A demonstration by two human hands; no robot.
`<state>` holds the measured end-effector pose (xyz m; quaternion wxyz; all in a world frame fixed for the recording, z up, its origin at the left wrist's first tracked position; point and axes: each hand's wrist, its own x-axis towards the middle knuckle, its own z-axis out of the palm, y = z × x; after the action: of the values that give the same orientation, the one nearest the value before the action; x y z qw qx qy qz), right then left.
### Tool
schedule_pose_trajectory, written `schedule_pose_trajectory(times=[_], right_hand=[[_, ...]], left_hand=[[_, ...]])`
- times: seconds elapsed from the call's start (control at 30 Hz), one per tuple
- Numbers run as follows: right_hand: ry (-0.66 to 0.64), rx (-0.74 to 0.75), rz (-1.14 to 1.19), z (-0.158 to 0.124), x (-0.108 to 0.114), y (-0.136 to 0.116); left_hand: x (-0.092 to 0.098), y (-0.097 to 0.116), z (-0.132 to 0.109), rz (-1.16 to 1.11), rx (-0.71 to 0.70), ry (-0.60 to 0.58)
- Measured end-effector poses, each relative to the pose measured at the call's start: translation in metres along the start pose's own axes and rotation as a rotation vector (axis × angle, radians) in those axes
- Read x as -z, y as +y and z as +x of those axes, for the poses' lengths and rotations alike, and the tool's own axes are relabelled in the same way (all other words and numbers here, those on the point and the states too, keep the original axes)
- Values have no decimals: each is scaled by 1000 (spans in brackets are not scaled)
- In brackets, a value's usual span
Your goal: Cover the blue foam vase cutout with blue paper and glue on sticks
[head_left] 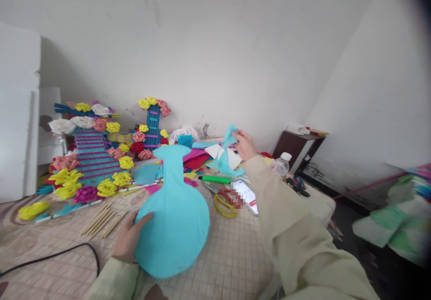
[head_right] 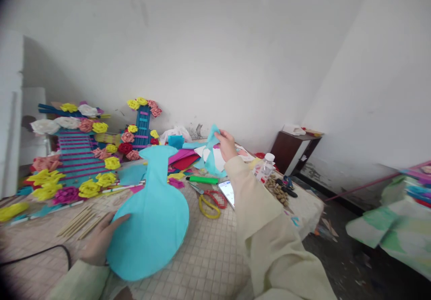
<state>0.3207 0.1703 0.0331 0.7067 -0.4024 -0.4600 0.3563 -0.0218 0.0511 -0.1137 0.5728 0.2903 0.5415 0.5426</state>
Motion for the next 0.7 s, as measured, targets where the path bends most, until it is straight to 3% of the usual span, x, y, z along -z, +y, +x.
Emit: schedule_pose_trajectory(times=[0.1, 0.17, 0.33, 0.43, 0.53, 0.6, 0.7], right_hand=[[-49, 32, 65, -11, -7, -26], [-107, 27, 130, -22, -12, -41], [-334, -200, 421, -60, -26, -75], [-409, -254, 507, -91, -38, -97], [-505, -302, 542, -123, -53, -115], [-573, -339, 526, -141, -62, -120], [-622, -369, 507, -158, -71, -120]], left_hand=[[1, -6, 8, 370, -189, 102], [1, -8, 10, 435, -236, 108], [15, -7, 12, 770, -423, 115], [17, -7, 4, 814, -653, 64], [-2, -10, -15, 780, -962, -37], [-21, -15, -29, 790, -1114, -35], [-41, -23, -45, 727, -1196, -7]])
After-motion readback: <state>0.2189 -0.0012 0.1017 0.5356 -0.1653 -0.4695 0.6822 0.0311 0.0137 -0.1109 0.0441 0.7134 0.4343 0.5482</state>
